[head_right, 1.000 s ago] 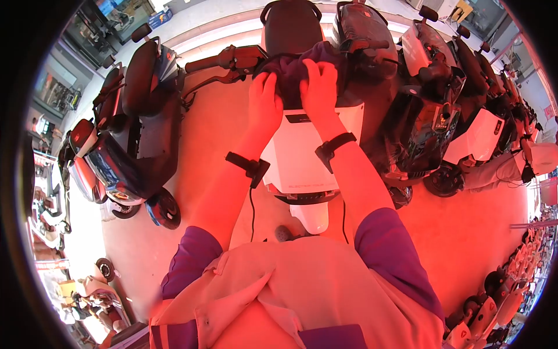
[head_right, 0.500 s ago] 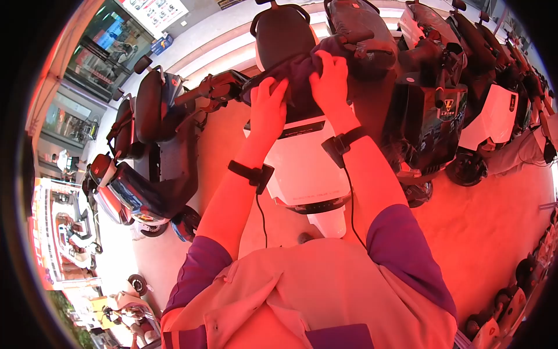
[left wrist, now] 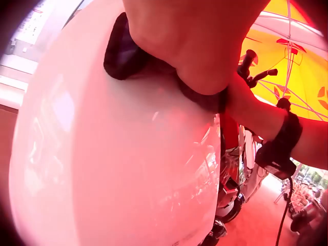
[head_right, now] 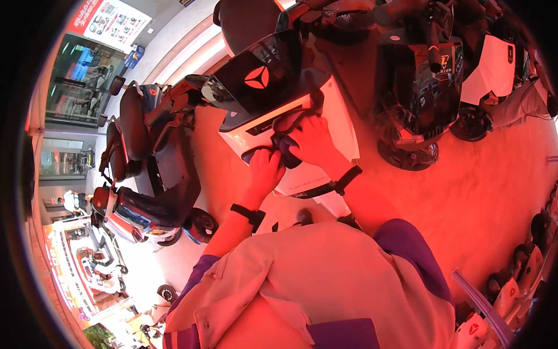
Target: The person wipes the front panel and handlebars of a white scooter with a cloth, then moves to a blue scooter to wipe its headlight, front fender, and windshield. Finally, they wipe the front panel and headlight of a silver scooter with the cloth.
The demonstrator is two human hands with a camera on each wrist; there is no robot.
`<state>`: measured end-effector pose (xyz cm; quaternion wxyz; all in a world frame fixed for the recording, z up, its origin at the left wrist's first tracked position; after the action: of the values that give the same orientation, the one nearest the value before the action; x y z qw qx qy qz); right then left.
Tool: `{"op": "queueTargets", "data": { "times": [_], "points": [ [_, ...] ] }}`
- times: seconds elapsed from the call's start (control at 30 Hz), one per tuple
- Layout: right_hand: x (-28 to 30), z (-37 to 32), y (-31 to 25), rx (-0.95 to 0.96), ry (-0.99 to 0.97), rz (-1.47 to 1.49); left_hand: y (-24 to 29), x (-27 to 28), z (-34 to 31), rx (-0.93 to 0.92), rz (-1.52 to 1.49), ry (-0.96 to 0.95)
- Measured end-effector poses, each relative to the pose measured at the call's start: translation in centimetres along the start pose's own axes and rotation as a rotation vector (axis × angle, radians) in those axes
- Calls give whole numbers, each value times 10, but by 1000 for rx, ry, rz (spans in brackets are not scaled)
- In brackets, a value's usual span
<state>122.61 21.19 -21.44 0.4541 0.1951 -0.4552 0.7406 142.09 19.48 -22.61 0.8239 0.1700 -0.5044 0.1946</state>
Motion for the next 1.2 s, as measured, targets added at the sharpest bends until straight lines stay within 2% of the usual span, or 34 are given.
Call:
{"op": "queueTargets", "data": {
  "times": [0.13, 0.2, 0.23, 0.3, 0.33, 0.43, 0.47, 0.5, 0.53, 0.63, 0.67, 0.73, 0.83, 0.9, 0.93, 0.97, 1.07, 1.2],
  "points": [
    [20, 49, 30, -287, 272, 0, 2, 15, 84, -64, -26, 130],
    [14, 66, 54, -378, 309, 92, -1, 9, 106, -149, -46, 179],
    [13, 70, 57, -369, 322, 36, -4, 6, 110, -191, -54, 183],
    [5, 63, 51, -407, 390, -50, -18, 9, 93, -310, -77, 184],
    [-6, 63, 41, -396, 482, -98, -29, 12, 87, -390, -86, 201],
    [-47, 10, -3, -440, 637, -237, -59, 24, 45, -510, -179, 196],
    [-66, -4, -21, -431, 650, -278, -76, 28, 31, -547, -203, 191],
    [-82, -15, -48, -574, 586, -214, -92, 27, 11, -583, -215, 233],
    [-94, -18, -73, -553, 574, -208, -108, 27, -9, -558, -254, 231],
    [-119, -27, -125, -564, 364, -133, -152, 23, -51, -540, -342, 156],
    [-119, -21, -137, -434, 378, -152, -160, 19, -55, -541, -360, 132],
    [-117, -14, -147, -388, 321, -141, -163, 23, -55, -513, -423, 106],
    [-81, 22, -137, -374, 344, -64, -150, 38, -25, -498, -463, 182],
    [-51, 48, -114, -447, 484, -143, -131, 60, 6, -502, -418, 216],
    [-43, 52, -98, -574, 503, -142, -118, 65, 21, -515, -395, 184],
    [-42, 51, -74, -602, 562, -191, -105, 68, 36, -525, -368, 152],
    [-36, 29, -25, -450, 636, -279, -71, 40, 61, -590, -284, 52],
    [-68, -58, 42, -769, 650, 236, -31, 0, 47, -760, -234, -99]
  ]
}}
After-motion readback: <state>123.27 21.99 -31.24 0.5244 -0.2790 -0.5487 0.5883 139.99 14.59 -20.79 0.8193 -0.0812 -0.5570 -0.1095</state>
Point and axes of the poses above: each hand's wrist, its own z-axis towards the middle knuckle, its own x-axis out of the back of the hand, y = z × x, the point moved 2 cm from there along z, towards the middle knuckle, and after that the axes turned 9 degrees about -x, right-handed, at the moved point
